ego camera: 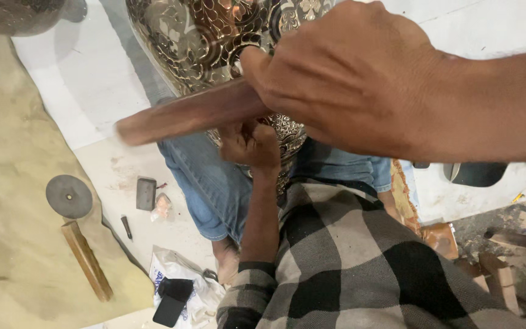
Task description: The person sits on the floor holding a wooden mallet in one hand and a small punch in the other, repeatedly striking the punch against the embossed surface of a large ornate brass vessel, repositioning the punch on different decorative areas to work the metal.
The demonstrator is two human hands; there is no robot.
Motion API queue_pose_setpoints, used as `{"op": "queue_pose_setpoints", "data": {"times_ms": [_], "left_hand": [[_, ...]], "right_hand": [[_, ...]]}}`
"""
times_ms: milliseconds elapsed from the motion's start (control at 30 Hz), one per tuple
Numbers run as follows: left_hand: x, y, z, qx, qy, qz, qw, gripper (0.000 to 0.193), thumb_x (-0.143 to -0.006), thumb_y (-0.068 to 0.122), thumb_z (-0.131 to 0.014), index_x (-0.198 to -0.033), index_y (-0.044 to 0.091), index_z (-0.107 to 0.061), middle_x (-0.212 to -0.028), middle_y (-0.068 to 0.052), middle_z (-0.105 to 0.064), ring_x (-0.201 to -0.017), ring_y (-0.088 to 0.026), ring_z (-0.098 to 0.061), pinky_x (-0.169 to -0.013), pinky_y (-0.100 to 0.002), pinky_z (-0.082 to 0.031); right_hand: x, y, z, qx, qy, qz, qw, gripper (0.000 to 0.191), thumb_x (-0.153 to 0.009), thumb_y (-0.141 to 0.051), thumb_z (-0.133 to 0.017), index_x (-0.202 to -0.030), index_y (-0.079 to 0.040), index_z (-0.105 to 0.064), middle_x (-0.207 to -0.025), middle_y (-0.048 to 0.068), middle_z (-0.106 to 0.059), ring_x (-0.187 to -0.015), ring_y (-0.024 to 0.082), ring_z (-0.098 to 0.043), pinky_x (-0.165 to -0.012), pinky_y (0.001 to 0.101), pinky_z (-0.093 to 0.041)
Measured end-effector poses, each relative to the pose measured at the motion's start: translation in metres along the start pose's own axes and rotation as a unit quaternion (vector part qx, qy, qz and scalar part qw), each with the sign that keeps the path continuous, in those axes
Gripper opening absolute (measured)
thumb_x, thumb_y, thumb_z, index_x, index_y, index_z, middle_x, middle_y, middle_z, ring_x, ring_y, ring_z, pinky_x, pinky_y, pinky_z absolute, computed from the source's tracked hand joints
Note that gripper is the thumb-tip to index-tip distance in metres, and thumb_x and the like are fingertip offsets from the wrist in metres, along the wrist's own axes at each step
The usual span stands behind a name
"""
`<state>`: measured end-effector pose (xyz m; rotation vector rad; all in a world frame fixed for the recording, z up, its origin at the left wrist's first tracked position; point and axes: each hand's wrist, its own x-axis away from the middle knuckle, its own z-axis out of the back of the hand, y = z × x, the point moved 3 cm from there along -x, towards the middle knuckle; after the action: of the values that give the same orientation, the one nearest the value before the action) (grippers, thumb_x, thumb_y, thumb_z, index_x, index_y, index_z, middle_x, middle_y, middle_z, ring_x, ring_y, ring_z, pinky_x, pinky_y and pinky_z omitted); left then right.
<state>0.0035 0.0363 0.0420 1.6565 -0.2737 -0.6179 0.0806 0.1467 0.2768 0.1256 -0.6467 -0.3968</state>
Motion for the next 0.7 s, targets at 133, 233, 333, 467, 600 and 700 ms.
{"op": "queue_pose_setpoints", "data": {"times_ms": [133, 233, 333, 467, 600, 700], "left_hand": [[0.003, -0.003, 0.003, -0.112, 0.003, -0.083, 0.99, 0.013, -0.082, 0.009, -0.059, -0.08, -0.003, -0.056, -0.062, -0.005, -0.062, -0.052, -0.007, -0.051, -0.053, -0.026, -0.046], [0.003, -0.006, 0.003, -0.107, -0.007, -0.072, 0.992, 0.012, -0.081, 0.008, -0.058, -0.083, -0.003, -0.058, -0.063, -0.004, -0.062, -0.05, -0.008, -0.049, -0.052, -0.023, -0.045], [0.002, -0.003, -0.002, -0.02, -0.007, -0.024, 0.999, 0.026, -0.081, 0.006, -0.054, -0.1, -0.01, -0.062, -0.079, -0.008, -0.07, -0.063, -0.01, -0.06, -0.061, -0.025, -0.054], [0.0, 0.009, -0.01, 0.037, 0.01, -0.016, 0.999, 0.031, -0.088, -0.001, -0.051, -0.116, -0.014, -0.059, -0.099, -0.018, -0.074, -0.084, -0.018, -0.075, -0.078, -0.031, -0.066], [-0.002, 0.011, -0.011, 0.073, 0.006, 0.015, 0.997, 0.037, -0.089, -0.004, -0.049, -0.125, -0.01, -0.055, -0.108, -0.015, -0.073, -0.093, -0.016, -0.074, -0.085, -0.029, -0.062], [-0.004, 0.008, -0.006, -0.082, 0.035, -0.017, 0.996, 0.027, -0.083, -0.006, -0.056, -0.108, -0.009, -0.066, -0.081, -0.009, -0.074, -0.06, -0.008, -0.061, -0.055, -0.021, -0.049]], "right_hand": [[-0.001, -0.001, 0.005, 0.028, 0.026, 0.007, 0.999, 0.028, -0.102, -0.021, -0.054, -0.119, 0.001, -0.052, -0.052, 0.003, -0.057, -0.036, 0.009, -0.055, -0.03, 0.0247, -0.043], [0.0, -0.002, 0.008, -0.036, 0.013, -0.012, 0.999, 0.031, -0.098, -0.021, -0.059, -0.121, 0.0, -0.053, -0.055, 0.004, -0.057, -0.039, 0.012, -0.057, -0.033, 0.027, -0.045], [0.006, 0.001, 0.012, 0.012, 0.004, -0.027, 1.0, 0.035, -0.098, -0.02, -0.061, -0.123, 0.003, -0.054, -0.055, 0.005, -0.059, -0.04, 0.014, -0.058, -0.038, 0.0295, -0.048], [0.006, 0.015, 0.018, -0.067, 0.033, -0.049, 0.996, 0.043, -0.086, -0.018, -0.073, -0.125, -0.006, -0.058, -0.066, 0.009, -0.065, -0.048, 0.019, -0.062, -0.044, 0.0356, -0.051], [0.004, 0.019, 0.018, -0.123, 0.094, -0.018, 0.988, 0.046, -0.08, -0.028, -0.08, -0.119, -0.012, -0.062, -0.07, 0.006, -0.065, -0.051, 0.019, -0.063, -0.049, 0.036, -0.052], [0.004, 0.015, 0.011, -0.101, 0.009, -0.034, 0.994, 0.042, -0.087, -0.026, -0.076, -0.121, -0.01, -0.059, -0.068, 0.006, -0.063, -0.049, 0.019, -0.064, -0.047, 0.0357, -0.053]]}}
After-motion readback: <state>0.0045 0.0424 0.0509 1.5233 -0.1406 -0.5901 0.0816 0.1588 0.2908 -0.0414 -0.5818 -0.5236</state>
